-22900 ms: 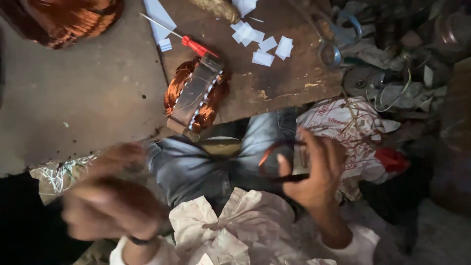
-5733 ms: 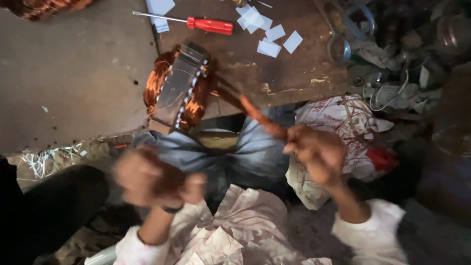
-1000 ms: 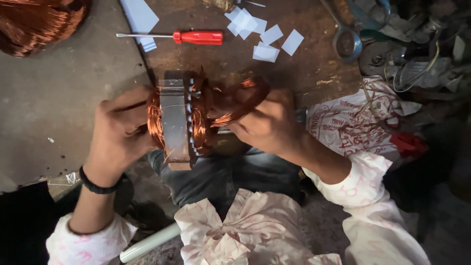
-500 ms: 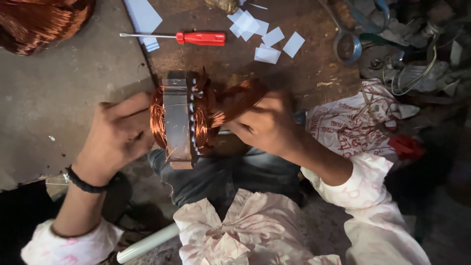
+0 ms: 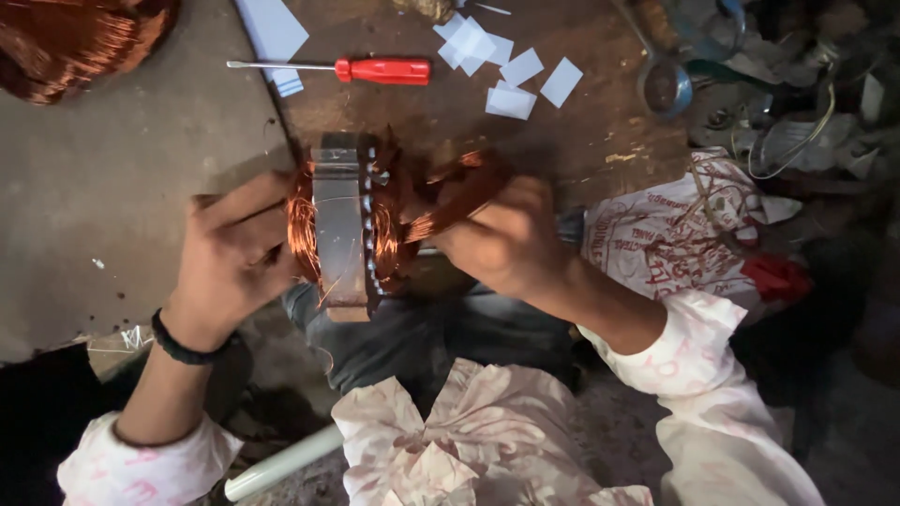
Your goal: The recorder is rewinding a motor stator by inserting copper wire coils and using insulation strips.
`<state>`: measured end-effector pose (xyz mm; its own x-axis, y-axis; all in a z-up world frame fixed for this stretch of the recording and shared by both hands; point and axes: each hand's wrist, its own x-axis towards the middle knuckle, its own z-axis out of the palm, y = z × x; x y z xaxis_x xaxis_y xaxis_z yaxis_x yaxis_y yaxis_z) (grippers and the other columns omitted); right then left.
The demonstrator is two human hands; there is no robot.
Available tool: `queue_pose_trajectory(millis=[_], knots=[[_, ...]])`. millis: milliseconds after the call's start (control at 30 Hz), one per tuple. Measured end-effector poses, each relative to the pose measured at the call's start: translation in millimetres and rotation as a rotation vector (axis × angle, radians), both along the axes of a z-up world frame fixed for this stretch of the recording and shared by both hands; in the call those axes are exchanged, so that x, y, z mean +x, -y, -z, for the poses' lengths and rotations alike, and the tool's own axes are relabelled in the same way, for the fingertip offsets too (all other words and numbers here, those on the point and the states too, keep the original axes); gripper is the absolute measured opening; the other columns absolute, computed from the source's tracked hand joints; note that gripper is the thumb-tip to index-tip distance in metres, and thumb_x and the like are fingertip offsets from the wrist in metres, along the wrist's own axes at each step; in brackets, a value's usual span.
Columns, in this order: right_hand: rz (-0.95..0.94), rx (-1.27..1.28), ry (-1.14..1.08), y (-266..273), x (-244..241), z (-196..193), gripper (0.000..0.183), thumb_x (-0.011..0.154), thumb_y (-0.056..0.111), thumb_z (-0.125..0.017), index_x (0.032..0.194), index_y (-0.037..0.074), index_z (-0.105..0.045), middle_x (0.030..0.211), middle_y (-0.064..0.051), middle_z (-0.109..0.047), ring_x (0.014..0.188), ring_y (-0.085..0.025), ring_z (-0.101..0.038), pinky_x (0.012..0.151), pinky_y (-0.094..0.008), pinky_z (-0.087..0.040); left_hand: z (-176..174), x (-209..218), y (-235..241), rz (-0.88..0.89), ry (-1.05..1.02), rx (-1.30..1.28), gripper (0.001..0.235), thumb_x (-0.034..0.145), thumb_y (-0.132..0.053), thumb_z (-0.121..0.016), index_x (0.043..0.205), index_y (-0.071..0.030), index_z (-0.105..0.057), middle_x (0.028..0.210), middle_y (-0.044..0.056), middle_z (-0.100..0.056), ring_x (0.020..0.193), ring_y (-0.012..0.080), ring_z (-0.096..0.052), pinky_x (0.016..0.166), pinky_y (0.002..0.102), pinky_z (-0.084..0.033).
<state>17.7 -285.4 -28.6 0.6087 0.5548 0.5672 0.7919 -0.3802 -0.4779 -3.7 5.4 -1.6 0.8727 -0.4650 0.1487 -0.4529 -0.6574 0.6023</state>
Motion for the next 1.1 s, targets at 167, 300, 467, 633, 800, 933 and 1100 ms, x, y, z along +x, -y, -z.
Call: queue_pose_trajectory(millis=[167,300,467,633,800,933,1100], knots=[[-0.008,0.037,-0.345,2,5,-1,0.016,0.08,0.005,-0.083,0.094,0.006,-0.076,0.09,-0.008,-0.07,0.074,-0.025,-0.07,0.064,-0.039,-0.054,0,8,-6,0.068,-0.041,0.044,0.035,0.067,0.001,-0.071,0.101,-0.005,-0.076,0.1,0.008,-0.068,0.066,0.0258,-0.063,0.06,0.038,-0.052],[-0.035,-0.022,-0.238,1,9,-8,0.016,0.078,0.006,-0.083,0.093,0.007,-0.076,0.09,-0.008,-0.07,0.076,-0.028,-0.07,0.065,-0.04,-0.054,0,8,0,0.042,-0.065,-0.061,0.032,0.069,-0.001,-0.068,0.101,-0.005,-0.074,0.109,0.009,-0.07,0.077,0.0261,-0.068,0.07,0.036,-0.057],[0.028,0.005,-0.103,-3,0,-6,0.023,0.076,0.007,-0.084,0.098,0.005,-0.074,0.102,-0.01,-0.072,0.081,-0.027,-0.071,0.071,-0.04,-0.056,6,1,0,-0.037,-0.033,-0.126,0.024,0.079,-0.001,-0.069,0.102,-0.006,-0.071,0.111,0.006,-0.07,0.085,0.0245,-0.072,0.074,0.033,-0.058],[0.003,-0.017,-0.082,1,1,4,0.019,0.077,0.005,-0.084,0.093,0.003,-0.073,0.095,-0.009,-0.071,0.079,-0.026,-0.071,0.069,-0.04,-0.056,-3,3,2,0.005,-0.011,-0.026,0.03,0.073,0.0,-0.07,0.103,-0.004,-0.074,0.106,0.008,-0.069,0.078,0.0277,-0.068,0.067,0.038,-0.055],[-0.061,0.01,-0.016,42,-1,4,0.015,0.087,0.003,-0.082,0.1,0.004,-0.075,0.094,-0.008,-0.069,0.078,-0.024,-0.071,0.072,-0.039,-0.059,-9,5,-6,0.137,0.099,0.162,0.033,0.065,-0.002,-0.07,0.098,-0.004,-0.073,0.122,0.007,-0.069,0.086,0.0282,-0.07,0.071,0.042,-0.055],[0.3,-0.216,0.107,80,10,-14,0.027,0.092,0.005,-0.082,0.119,0.004,-0.076,0.106,-0.013,-0.071,0.094,-0.023,-0.068,0.076,-0.035,-0.053,-25,1,2,0.147,-0.059,0.278,0.028,0.058,-0.012,-0.076,0.086,-0.005,-0.074,0.134,0.008,-0.066,0.076,0.029,-0.067,0.065,0.043,-0.055],[0.311,-0.551,0.301,84,12,-41,0.05,0.078,0.034,-0.074,0.123,0.012,-0.072,0.128,-0.019,-0.071,0.122,-0.031,-0.06,0.093,-0.043,-0.055,-26,-12,11,0.082,-0.092,0.262,0.064,0.058,-0.057,-0.091,0.079,-0.003,-0.065,0.108,0.012,-0.058,0.078,0.031,-0.065,0.071,0.042,-0.054]])
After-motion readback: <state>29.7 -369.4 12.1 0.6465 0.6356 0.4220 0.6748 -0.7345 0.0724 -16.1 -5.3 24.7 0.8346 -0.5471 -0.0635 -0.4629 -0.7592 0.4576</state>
